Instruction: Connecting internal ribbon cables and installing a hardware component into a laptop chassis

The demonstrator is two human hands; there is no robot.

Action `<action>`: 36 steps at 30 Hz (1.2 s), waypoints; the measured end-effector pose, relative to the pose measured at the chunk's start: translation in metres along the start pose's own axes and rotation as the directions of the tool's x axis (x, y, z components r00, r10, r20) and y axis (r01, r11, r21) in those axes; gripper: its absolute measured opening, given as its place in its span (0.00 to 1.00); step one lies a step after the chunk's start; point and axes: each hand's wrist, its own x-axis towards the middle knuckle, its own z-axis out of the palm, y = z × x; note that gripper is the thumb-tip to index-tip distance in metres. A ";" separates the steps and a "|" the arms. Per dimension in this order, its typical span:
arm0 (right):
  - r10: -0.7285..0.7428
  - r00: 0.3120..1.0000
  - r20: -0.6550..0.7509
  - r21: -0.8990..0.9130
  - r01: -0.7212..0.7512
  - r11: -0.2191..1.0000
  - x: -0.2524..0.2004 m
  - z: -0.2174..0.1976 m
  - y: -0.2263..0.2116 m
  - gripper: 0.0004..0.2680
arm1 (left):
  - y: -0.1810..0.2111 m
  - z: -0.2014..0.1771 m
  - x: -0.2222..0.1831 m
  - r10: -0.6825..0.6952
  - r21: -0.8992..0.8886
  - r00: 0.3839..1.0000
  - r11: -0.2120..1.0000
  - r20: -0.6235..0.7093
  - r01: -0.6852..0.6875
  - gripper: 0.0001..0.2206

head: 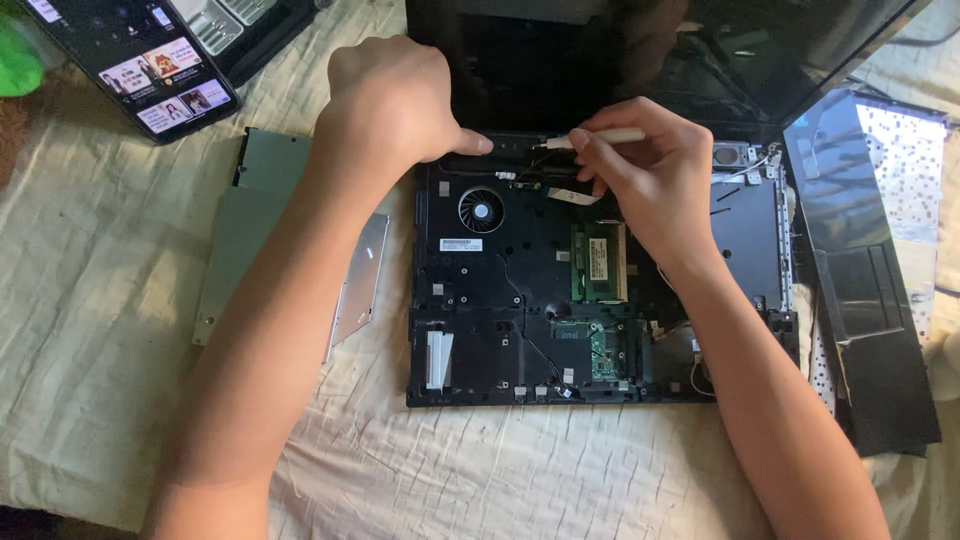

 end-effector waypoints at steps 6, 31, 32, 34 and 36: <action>0.024 1.000 -0.004 0.020 -0.024 1.000 -0.001 0.001 -0.003 0.03 | -0.001 -0.001 0.000 0.001 -0.017 1.000 1.000 0.028 0.000 0.37; 0.022 0.999 -0.027 -0.033 -0.023 0.999 -0.001 0.004 -0.002 0.04 | 0.000 -0.001 0.000 -0.005 -0.014 1.000 1.000 0.015 0.006 0.36; 0.016 0.999 -0.044 -0.061 -0.019 0.998 -0.002 0.005 -0.002 0.03 | 0.000 -0.001 0.000 0.000 -0.010 1.000 1.000 0.005 0.000 0.36; 0.012 0.998 -0.061 -0.089 -0.017 0.996 -0.002 0.004 0.000 0.03 | -0.001 0.002 0.000 0.005 -0.008 1.000 1.000 -0.003 -0.005 0.36; -0.070 0.997 -0.033 -0.107 0.066 0.992 -0.002 0.003 0.002 0.03 | -0.001 0.004 0.001 0.018 0.006 0.999 1.000 -0.039 -0.018 0.37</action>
